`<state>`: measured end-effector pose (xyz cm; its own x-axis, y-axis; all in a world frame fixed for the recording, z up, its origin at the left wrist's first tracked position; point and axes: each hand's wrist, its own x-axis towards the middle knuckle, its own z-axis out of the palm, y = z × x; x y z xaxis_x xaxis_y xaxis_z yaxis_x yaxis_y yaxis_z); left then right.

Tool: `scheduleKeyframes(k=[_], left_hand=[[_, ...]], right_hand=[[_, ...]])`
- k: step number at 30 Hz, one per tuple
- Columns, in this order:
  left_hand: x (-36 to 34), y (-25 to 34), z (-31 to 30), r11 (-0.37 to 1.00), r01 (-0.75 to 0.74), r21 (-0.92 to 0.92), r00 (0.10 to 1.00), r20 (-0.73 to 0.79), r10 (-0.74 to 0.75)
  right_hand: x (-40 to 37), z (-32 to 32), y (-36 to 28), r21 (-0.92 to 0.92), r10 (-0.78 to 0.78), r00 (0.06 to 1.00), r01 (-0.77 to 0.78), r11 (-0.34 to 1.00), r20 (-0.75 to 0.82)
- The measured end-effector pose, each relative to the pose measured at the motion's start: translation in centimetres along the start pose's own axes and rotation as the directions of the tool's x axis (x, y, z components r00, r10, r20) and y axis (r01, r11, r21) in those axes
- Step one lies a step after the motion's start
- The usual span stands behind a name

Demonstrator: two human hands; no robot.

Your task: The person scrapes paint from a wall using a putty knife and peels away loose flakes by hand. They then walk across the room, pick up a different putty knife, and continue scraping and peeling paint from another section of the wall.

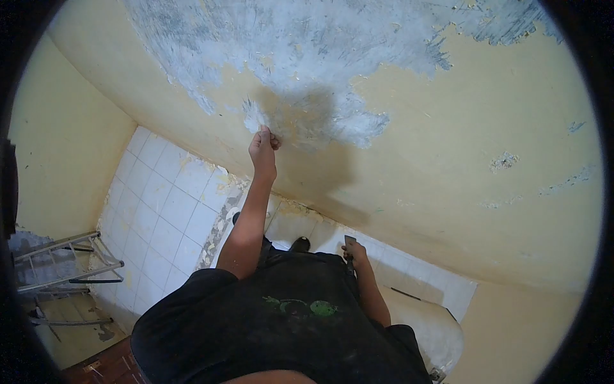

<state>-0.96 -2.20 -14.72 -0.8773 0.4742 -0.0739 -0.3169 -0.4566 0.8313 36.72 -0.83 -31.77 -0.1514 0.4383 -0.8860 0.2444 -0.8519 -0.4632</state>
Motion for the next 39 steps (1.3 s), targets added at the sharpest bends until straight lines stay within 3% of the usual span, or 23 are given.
scheduleKeyframes(k=[9,17,19,20,22,25,26,28,39], left_hand=[[0.1,-0.5,-0.1,0.983,-0.128,0.128,0.992,-0.007,0.13],[-0.1,-0.2,0.7,0.956,-0.209,0.205,0.974,-0.047,0.222],[-0.1,0.2,1.3,0.878,-0.306,0.367,0.924,-0.106,0.367],[0.0,0.1,1.3,0.878,-0.305,0.368,0.924,-0.107,0.366],[0.4,0.3,1.0,0.713,-0.361,0.602,0.867,-0.064,0.493],[0.7,0.3,0.3,0.692,-0.285,0.663,0.905,-0.052,0.423],[0.7,0.3,0.3,0.692,-0.288,0.662,0.903,-0.052,0.426],[0.5,0.1,0.2,0.91,-0.264,0.321,0.952,-0.066,0.299],[0.3,0.3,0.4,0.958,-0.218,0.184,0.972,-0.051,0.231]], right_hand=[[1.1,-0.8,0.1,0.111,-0.006,0.999,0.001,0.994,0.048],[1.5,-1.0,-0.2,0.1,0.013,0.999,-0.017,0.995,0.044],[1.8,-1.1,0.0,0.115,0.018,0.998,-0.024,0.993,0.057],[1.8,-1.0,-0.1,0.137,0.025,0.998,-0.034,0.99,0.061],[1.6,-0.8,-0.3,0.159,0.031,0.997,-0.041,0.986,0.067],[0.7,0.1,-1.1,0.055,0.027,0.999,-0.029,0.998,0.039],[0.9,0.1,-1.1,0.062,0.039,0.998,-0.042,0.997,0.051],[1.2,0.0,-0.8,0.069,0.057,0.996,-0.061,0.996,0.063],[2.2,-0.7,-0.4,0.097,0.117,0.989,-0.125,0.987,0.087]])
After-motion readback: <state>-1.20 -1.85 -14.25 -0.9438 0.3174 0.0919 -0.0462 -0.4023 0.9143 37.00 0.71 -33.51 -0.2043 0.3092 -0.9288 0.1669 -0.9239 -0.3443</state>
